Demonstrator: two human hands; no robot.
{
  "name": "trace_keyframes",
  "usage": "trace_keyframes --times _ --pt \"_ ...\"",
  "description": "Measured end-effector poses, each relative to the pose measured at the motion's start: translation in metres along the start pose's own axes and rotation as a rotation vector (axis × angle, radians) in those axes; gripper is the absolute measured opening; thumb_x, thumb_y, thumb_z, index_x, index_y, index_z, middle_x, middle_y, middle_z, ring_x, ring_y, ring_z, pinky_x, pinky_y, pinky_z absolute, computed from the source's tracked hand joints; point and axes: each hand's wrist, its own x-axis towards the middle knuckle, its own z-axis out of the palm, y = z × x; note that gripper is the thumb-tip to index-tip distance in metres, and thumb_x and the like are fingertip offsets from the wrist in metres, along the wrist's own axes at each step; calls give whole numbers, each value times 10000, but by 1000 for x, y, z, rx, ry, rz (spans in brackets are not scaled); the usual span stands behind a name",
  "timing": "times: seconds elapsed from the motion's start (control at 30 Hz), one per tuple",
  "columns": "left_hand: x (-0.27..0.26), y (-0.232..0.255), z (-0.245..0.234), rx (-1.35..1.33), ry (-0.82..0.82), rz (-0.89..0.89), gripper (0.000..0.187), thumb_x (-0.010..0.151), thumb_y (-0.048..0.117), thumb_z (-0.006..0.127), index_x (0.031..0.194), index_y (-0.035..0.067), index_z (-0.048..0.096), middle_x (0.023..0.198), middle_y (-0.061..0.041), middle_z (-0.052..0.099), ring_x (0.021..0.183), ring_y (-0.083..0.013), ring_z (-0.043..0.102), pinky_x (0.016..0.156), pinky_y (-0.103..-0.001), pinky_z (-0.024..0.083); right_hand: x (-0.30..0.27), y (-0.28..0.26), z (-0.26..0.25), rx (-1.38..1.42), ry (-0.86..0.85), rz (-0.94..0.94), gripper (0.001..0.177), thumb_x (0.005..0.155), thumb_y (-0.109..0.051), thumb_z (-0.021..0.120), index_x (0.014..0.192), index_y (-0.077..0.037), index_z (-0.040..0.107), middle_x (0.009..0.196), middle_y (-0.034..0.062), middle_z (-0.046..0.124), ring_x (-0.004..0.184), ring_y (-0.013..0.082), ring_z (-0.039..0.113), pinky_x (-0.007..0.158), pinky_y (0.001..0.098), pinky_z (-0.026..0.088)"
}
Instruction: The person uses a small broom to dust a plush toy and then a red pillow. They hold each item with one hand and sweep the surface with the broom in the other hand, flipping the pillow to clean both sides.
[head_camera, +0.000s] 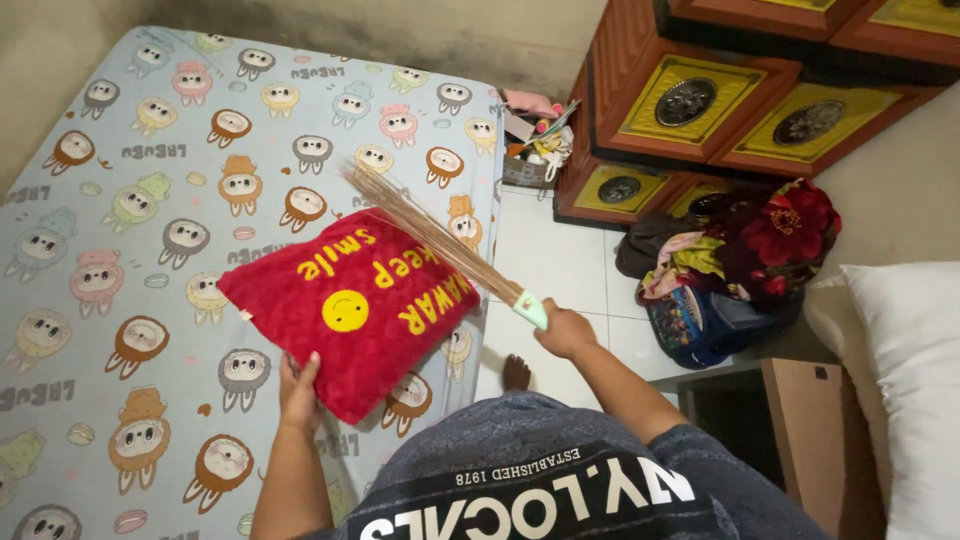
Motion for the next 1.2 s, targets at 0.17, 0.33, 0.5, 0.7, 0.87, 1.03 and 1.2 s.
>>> trace_keyframes --times 0.17,0.33,0.5,0.7,0.87,1.03,1.2 --pt "60 -22 -24 113 70 27 1044 917 433 793 1652 145 109 1629 -251 270 1505 -454 281 1201 -635 271 5 -10 11 -92 -88 -81 573 926 -486 548 1364 -125 463 1212 253 709 1187 437 676 988 562 550" --pt "136 -81 -75 147 105 22 1085 935 450 814 1642 50 95 1640 -300 230 1476 -556 260 1182 -640 283 0 34 22 -58 -100 146 677 905 -469 576 1447 -82 451 1252 284 693 1235 426 657 994 536 554" --pt "122 -46 -49 182 77 12 1036 943 408 810 1643 35 141 1636 -299 256 1418 -568 349 1122 -630 369 -21 14 7 121 -69 130 653 937 -446 571 1439 -49 439 1279 331 658 1262 478 620 1030 568 522" --pt "146 -50 -53 167 9 15 975 979 439 781 1649 84 168 1419 -308 476 1174 -515 592 1073 -624 411 -38 -10 13 25 -188 -11 582 894 -401 636 1392 -139 488 1238 301 681 1228 469 642 1004 537 544" --pt "143 -35 -37 193 3 59 809 1003 471 741 1583 70 343 1452 -323 444 1274 -511 514 1074 -596 420 -41 15 22 26 -166 18 570 868 -372 658 1381 -169 515 1199 285 698 1190 448 670 979 525 562" --pt "161 -42 -49 293 93 95 936 917 533 862 1596 195 313 1461 -324 452 1245 -468 571 1049 -579 461 -38 44 23 -19 -140 22 553 843 -376 666 1353 -202 542 1176 265 714 1177 439 680 980 528 563" --pt "144 -20 -48 372 35 126 933 1061 526 693 1640 54 134 1367 -368 513 1001 -506 672 943 -558 526 -42 65 27 -77 -131 9 478 844 -356 637 1283 -193 547 1130 257 724 1142 442 691 984 528 557"
